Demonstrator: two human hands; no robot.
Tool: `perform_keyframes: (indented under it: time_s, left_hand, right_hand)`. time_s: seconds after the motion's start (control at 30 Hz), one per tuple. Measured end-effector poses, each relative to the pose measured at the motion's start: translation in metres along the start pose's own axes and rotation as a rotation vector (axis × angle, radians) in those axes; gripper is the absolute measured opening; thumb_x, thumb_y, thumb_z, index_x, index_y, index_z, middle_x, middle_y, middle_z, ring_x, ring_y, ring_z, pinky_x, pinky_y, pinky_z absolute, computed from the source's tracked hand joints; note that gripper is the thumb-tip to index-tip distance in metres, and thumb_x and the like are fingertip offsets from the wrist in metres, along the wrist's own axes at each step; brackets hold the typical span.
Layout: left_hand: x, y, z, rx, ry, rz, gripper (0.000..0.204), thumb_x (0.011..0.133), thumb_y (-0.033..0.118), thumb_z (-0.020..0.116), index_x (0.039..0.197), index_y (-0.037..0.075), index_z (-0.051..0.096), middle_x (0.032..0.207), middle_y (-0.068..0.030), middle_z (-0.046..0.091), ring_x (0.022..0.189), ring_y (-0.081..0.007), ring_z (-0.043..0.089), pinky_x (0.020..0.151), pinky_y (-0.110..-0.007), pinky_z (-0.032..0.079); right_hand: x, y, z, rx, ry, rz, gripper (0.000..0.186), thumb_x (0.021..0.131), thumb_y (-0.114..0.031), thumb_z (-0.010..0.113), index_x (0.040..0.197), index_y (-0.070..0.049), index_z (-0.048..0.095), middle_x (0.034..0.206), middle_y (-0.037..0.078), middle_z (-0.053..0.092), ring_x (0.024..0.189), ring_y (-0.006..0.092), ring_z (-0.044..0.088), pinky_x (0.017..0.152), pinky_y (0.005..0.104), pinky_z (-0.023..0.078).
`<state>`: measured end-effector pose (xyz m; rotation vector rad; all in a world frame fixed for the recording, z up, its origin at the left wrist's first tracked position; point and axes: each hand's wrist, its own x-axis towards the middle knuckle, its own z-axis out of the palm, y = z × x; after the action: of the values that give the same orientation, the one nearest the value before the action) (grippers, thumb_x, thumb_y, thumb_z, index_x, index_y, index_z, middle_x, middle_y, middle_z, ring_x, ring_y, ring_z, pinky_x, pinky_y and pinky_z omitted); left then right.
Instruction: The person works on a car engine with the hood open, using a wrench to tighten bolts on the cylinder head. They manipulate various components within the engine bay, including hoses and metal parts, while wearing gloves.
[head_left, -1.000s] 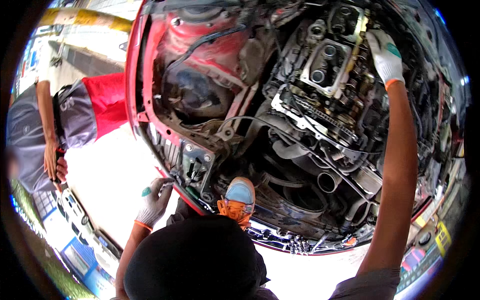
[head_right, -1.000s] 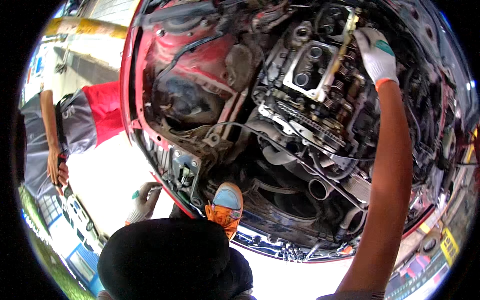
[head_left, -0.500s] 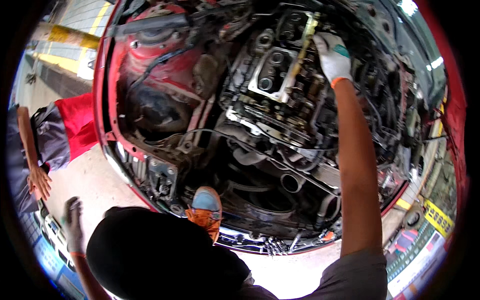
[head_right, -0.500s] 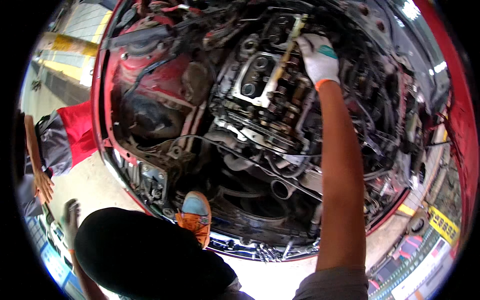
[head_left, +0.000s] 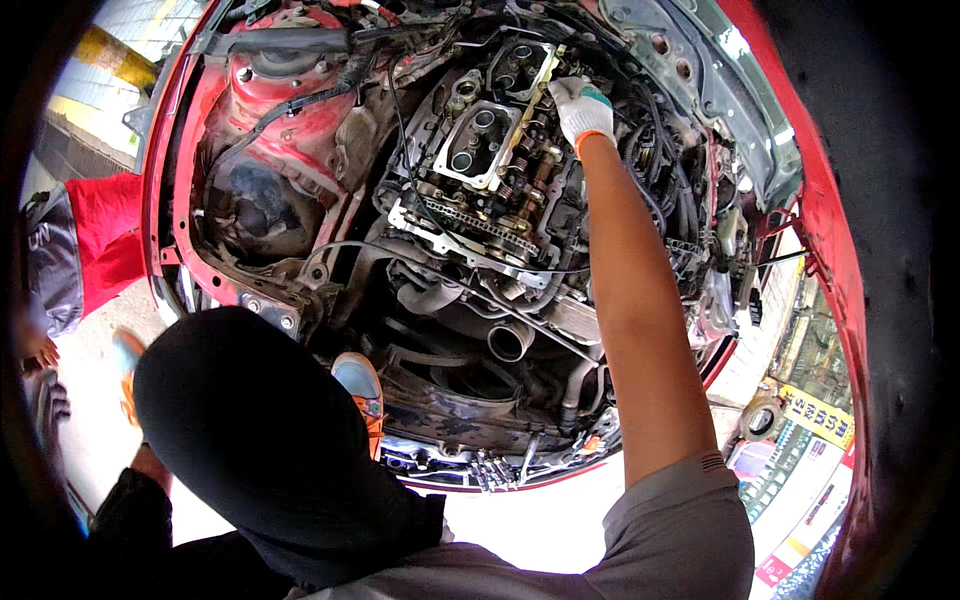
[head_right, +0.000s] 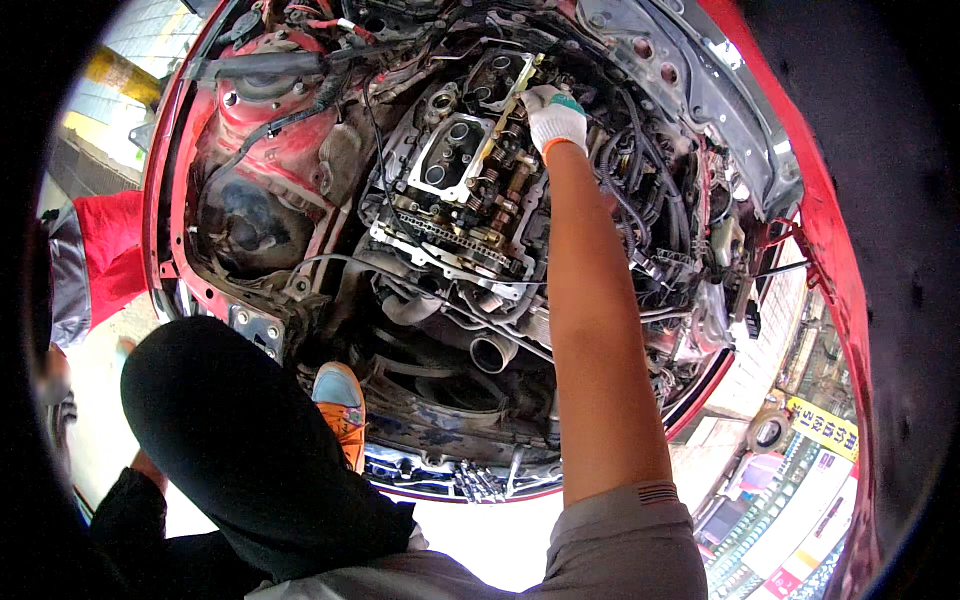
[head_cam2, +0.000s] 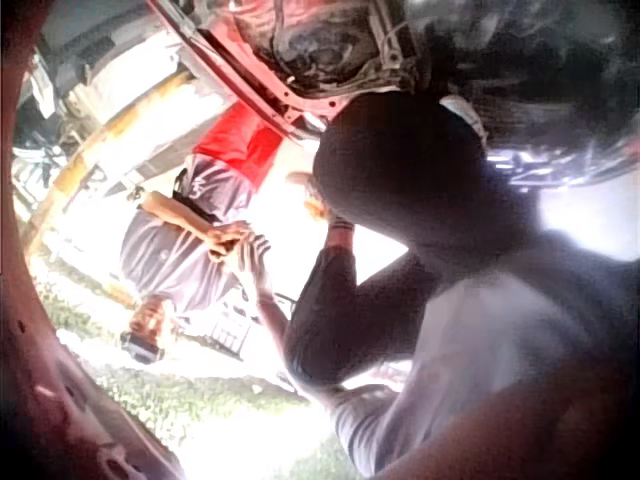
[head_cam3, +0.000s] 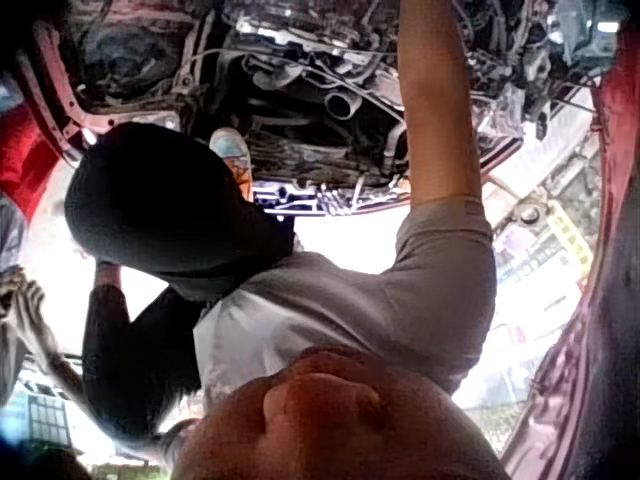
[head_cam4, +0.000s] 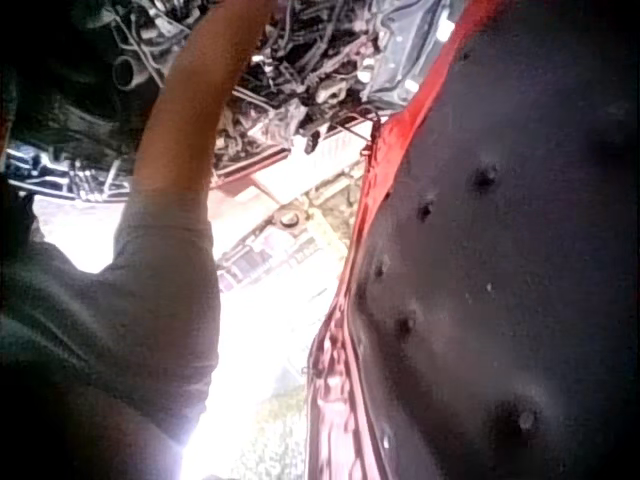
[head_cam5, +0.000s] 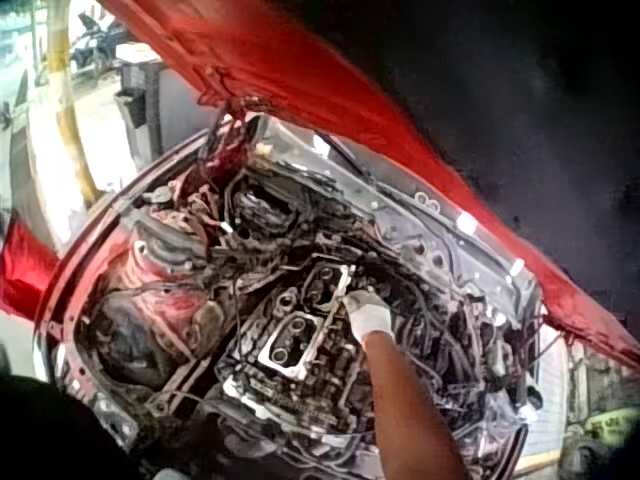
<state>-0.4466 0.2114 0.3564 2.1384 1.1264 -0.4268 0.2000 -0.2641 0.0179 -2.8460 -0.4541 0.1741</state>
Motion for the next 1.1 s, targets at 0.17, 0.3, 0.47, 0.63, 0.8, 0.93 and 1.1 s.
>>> perform_keyframes:
  time_s: [0.17, 0.3, 0.47, 0.63, 0.8, 0.93, 1.1]
  left_hand:
    - [-0.008, 0.076, 0.049, -0.204, -0.287, 0.090, 0.044, 0.113, 0.027, 0.045, 0.128, -0.009, 0.065, 0.110, -0.0135, 0.067, 0.104, -0.0232, 0.064, 0.098, -0.034, 0.050]
    - [0.013, 0.106, 0.063, -0.324, -0.398, 0.140, 0.045, 0.113, 0.027, 0.044, 0.124, -0.011, 0.067, 0.101, -0.0138, 0.069, 0.097, -0.0238, 0.065, 0.095, -0.035, 0.050]
    - [0.115, 0.117, 0.100, -0.270, -0.214, 0.391, 0.042, 0.114, 0.039, 0.051, 0.107, 0.001, 0.066, 0.078, -0.0050, 0.063, 0.059, -0.0102, 0.053, 0.058, -0.026, 0.040]
    - [0.154, 0.114, 0.113, -0.374, -0.455, 0.374, 0.032, 0.108, 0.024, 0.059, 0.107, -0.006, 0.069, 0.080, -0.0092, 0.067, 0.070, -0.0157, 0.065, 0.069, -0.028, 0.049]
    - [0.169, 0.091, 0.117, -0.489, -0.372, 0.226, 0.028, 0.109, 0.019, 0.056, 0.107, -0.005, 0.070, 0.078, -0.0086, 0.065, 0.068, -0.0149, 0.062, 0.066, -0.028, 0.048]
    - [0.166, 0.069, 0.118, -0.498, -0.339, 0.185, 0.027, 0.109, 0.020, 0.056, 0.106, -0.004, 0.069, 0.076, -0.0078, 0.064, 0.067, -0.0145, 0.061, 0.065, -0.028, 0.047]
    - [0.161, 0.064, 0.119, -0.480, -0.313, 0.189, 0.034, 0.108, 0.032, 0.059, 0.104, 0.000, 0.069, 0.075, -0.0056, 0.062, 0.061, -0.0134, 0.058, 0.060, -0.027, 0.042]
  right_hand:
    - [0.008, -0.001, -0.001, -0.125, -0.029, -0.037, 0.038, 0.105, -0.048, 0.061, 0.123, -0.020, 0.080, 0.120, 0.014, 0.078, 0.112, 0.0364, 0.074, 0.097, 0.0479, 0.058]
    - [0.008, -0.002, 0.001, -0.101, -0.018, -0.036, 0.040, 0.103, -0.049, 0.062, 0.122, -0.019, 0.080, 0.120, 0.014, 0.078, 0.112, 0.0363, 0.074, 0.097, 0.0482, 0.058]
    - [-0.001, -0.007, 0.007, -0.014, 0.050, 0.057, 0.038, 0.103, -0.048, 0.063, 0.118, -0.018, 0.080, 0.116, 0.016, 0.079, 0.112, 0.0386, 0.073, 0.097, 0.0485, 0.058]
    - [-0.010, -0.014, 0.011, -0.027, 0.112, 0.097, 0.036, 0.101, -0.044, 0.063, 0.116, -0.015, 0.079, 0.113, 0.020, 0.078, 0.106, 0.0385, 0.075, 0.093, 0.0485, 0.060]
    - [-0.015, -0.023, 0.009, -0.035, 0.127, 0.124, 0.031, 0.097, -0.036, 0.066, 0.111, -0.012, 0.080, 0.109, 0.019, 0.079, 0.102, 0.0367, 0.077, 0.090, 0.0466, 0.061]
    - [-0.016, -0.029, 0.010, -0.036, 0.161, 0.180, 0.037, 0.098, -0.041, 0.070, 0.116, -0.010, 0.078, 0.113, 0.018, 0.080, 0.106, 0.0379, 0.076, 0.092, 0.0458, 0.061]
    - [-0.010, -0.033, 0.014, -0.058, 0.164, 0.240, 0.033, 0.096, -0.037, 0.071, 0.113, -0.011, 0.079, 0.110, 0.016, 0.081, 0.103, 0.0373, 0.077, 0.091, 0.0449, 0.061]
